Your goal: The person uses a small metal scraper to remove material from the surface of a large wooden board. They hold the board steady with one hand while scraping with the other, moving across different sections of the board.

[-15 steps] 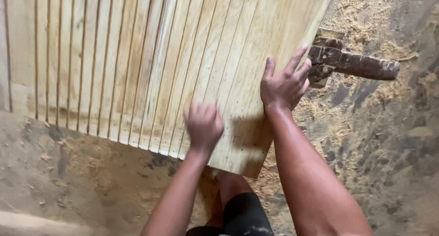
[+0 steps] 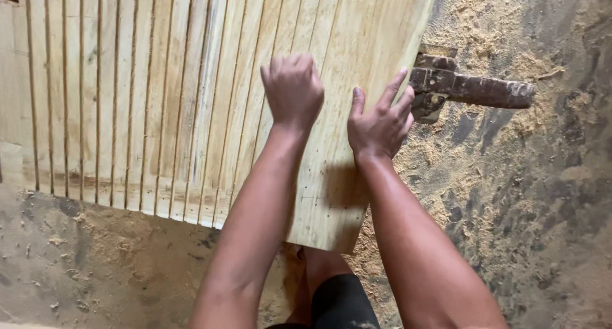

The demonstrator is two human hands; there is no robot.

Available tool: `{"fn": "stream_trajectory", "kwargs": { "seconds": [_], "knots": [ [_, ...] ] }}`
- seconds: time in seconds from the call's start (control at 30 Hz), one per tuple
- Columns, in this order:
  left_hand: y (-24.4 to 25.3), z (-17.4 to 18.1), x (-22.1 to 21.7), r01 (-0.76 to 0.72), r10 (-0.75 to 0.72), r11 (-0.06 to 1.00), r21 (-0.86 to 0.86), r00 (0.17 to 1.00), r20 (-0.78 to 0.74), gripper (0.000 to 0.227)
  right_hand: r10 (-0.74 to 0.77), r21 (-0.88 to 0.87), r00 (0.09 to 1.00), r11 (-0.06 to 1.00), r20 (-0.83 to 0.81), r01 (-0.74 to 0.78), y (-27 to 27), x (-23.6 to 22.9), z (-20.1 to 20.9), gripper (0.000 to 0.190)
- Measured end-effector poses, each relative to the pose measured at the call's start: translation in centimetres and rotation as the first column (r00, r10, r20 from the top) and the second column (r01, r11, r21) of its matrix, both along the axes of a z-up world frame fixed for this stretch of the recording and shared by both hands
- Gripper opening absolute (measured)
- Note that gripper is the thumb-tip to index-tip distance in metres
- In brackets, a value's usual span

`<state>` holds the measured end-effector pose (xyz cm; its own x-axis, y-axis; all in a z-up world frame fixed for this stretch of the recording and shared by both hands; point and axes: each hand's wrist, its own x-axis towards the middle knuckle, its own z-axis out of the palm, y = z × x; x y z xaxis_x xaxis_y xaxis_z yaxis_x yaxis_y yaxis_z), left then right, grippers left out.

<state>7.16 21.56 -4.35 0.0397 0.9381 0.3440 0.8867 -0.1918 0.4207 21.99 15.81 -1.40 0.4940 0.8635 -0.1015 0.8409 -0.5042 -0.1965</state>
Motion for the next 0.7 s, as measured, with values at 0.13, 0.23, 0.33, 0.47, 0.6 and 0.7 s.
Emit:
{"fn": "stream_trajectory", "kwargs": {
  "seconds": [0.13, 0.23, 0.33, 0.47, 0.6, 0.7],
  "knots": [
    [-8.8, 4.1, -2.8, 0.003, -0.005, 0.98, -0.201, 1.0, -0.007, 0.016, 0.008, 0.02, 1.0, 1.0, 0.001, -0.008, 0.0, -0.1, 0.5, 0.09],
    [-14.9, 5.8, -4.5, -0.043, 0.033, 0.991, -0.129, 0.997, -0.076, 0.012, 0.009, 0.009, 1.0, 1.0, 0.012, -0.009, 0.2, 0.0, 0.4, 0.09],
    [-12.8, 4.1, -3.9, 0.022, -0.024, 1.0, -0.021, 0.996, -0.082, 0.005, 0.007, 0.018, 1.0, 1.0, 0.028, -0.007, -0.2, -0.1, 0.2, 0.091],
    [-1.0, 0.6, -0.1, -0.014, 0.014, 1.0, -0.008, 0.998, -0.064, 0.009, 0.014, 0.008, 1.0, 1.0, 0.018, -0.015, 0.2, -0.1, -0.3, 0.091],
    [3.7, 1.4, 1.6, -0.022, 0.023, 0.997, 0.067, 1.0, -0.016, 0.011, 0.022, 0.005, 0.998, 1.0, 0.053, -0.022, 0.0, 0.3, -0.4, 0.091],
    [-2.5, 3.7, -0.7, 0.012, -0.012, 1.0, 0.015, 0.999, -0.03, 0.002, 0.018, -0.015, 0.999, 1.0, 0.047, -0.017, -0.1, 0.0, -0.5, 0.09]
  ]
}}
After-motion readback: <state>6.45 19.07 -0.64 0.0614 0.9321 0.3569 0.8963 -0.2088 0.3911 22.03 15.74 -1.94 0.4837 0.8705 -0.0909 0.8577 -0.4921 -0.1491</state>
